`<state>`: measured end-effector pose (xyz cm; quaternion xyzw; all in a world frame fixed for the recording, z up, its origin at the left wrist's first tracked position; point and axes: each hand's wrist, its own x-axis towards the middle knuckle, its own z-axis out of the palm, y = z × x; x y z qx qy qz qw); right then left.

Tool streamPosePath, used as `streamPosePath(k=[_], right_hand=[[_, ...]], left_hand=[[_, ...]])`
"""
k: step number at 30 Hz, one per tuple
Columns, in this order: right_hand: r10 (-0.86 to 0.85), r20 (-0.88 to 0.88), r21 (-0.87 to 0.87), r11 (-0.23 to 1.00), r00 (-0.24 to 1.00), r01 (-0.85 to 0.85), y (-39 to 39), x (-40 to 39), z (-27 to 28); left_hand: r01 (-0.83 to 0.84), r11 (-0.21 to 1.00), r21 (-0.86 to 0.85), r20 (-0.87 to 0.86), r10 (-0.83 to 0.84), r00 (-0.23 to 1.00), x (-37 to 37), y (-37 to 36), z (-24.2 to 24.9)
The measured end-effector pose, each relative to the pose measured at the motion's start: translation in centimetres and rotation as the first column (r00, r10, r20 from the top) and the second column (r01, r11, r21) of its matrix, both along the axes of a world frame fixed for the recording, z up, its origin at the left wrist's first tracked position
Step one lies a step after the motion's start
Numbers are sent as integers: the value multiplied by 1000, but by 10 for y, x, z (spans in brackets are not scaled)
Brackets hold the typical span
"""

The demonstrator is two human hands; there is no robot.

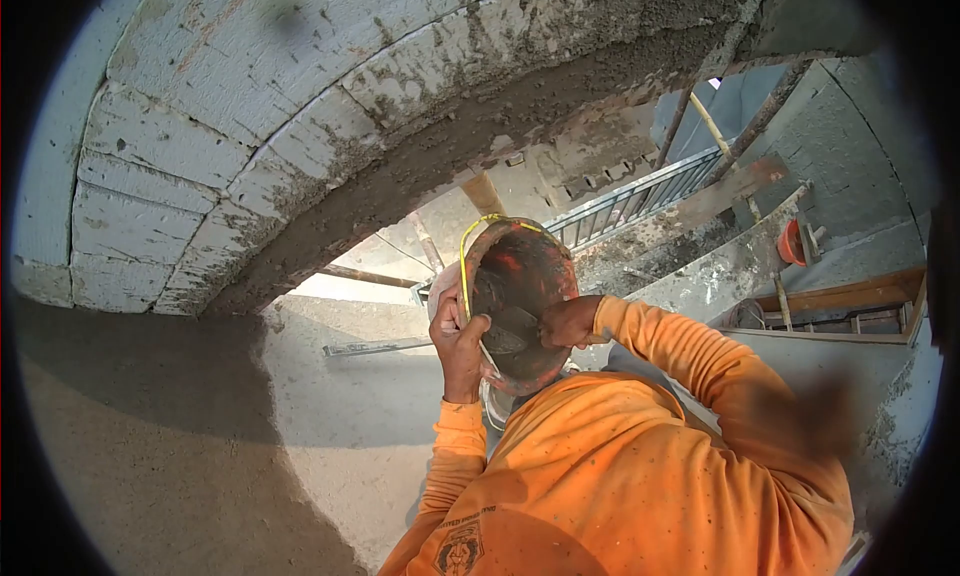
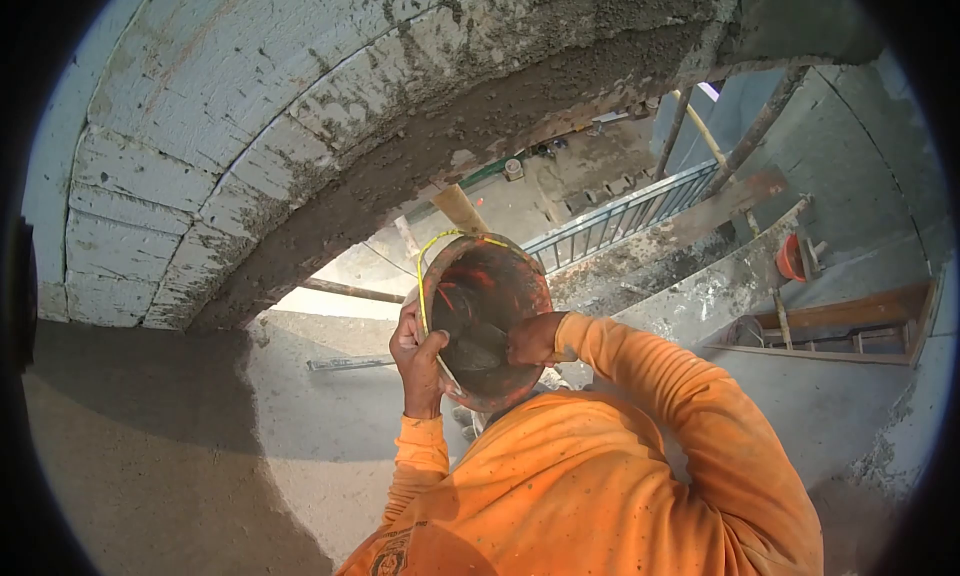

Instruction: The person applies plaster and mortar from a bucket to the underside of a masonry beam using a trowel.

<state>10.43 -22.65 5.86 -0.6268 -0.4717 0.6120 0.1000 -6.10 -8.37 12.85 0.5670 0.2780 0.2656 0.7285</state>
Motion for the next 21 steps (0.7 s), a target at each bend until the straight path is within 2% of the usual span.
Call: streamPosePath(k=[1, 3, 4, 5, 6, 7, 9, 11, 17, 21], right_hand=[[4, -4, 9, 1000, 1000, -4, -2, -2, -1], [-127, -323, -17, 992, 938, 128, -13, -7, -5], [-103, -316, -2, 994, 943, 108, -25, -6, -5], [-199, -477, -54, 979, 856, 198, -41, -10, -5], [-295, -618, -126, 952, 728, 279, -45, -13, 1], [-288, -618, -117, 954, 732, 277, -41, -11, 5], [-427, -628, -206, 897, 651, 390, -44, -18, 14], [-425, -612, -197, 899, 667, 391, -32, -20, 10], [-496, -609, -177, 845, 618, 504, -41, -26, -3], [-484, -720, -147, 806, 497, 573, -61, -22, -4]], left_hand=[[-4, 1000, 9, -4, 4, 1000, -3, 2, 0], [-1, 1000, -12, -19, 0, 1000, -11, 5, 1], [2, 1000, -14, 1, -2, 1000, -18, 11, -6], [-20, 1000, 4, 3, 20, 1000, -26, 15, -3], [-65, 996, -53, 37, 67, 997, -33, 18, 0], [-96, 988, -121, 76, 106, 992, -34, 18, 1], [-90, 983, -157, 109, 108, 988, -40, 20, -4], [-170, 960, -221, 121, 199, 972, -35, 27, -3], [-205, 931, -301, 161, 262, 951, -41, 45, -31], [-203, 929, -310, 167, 264, 950, -41, 53, -52]])
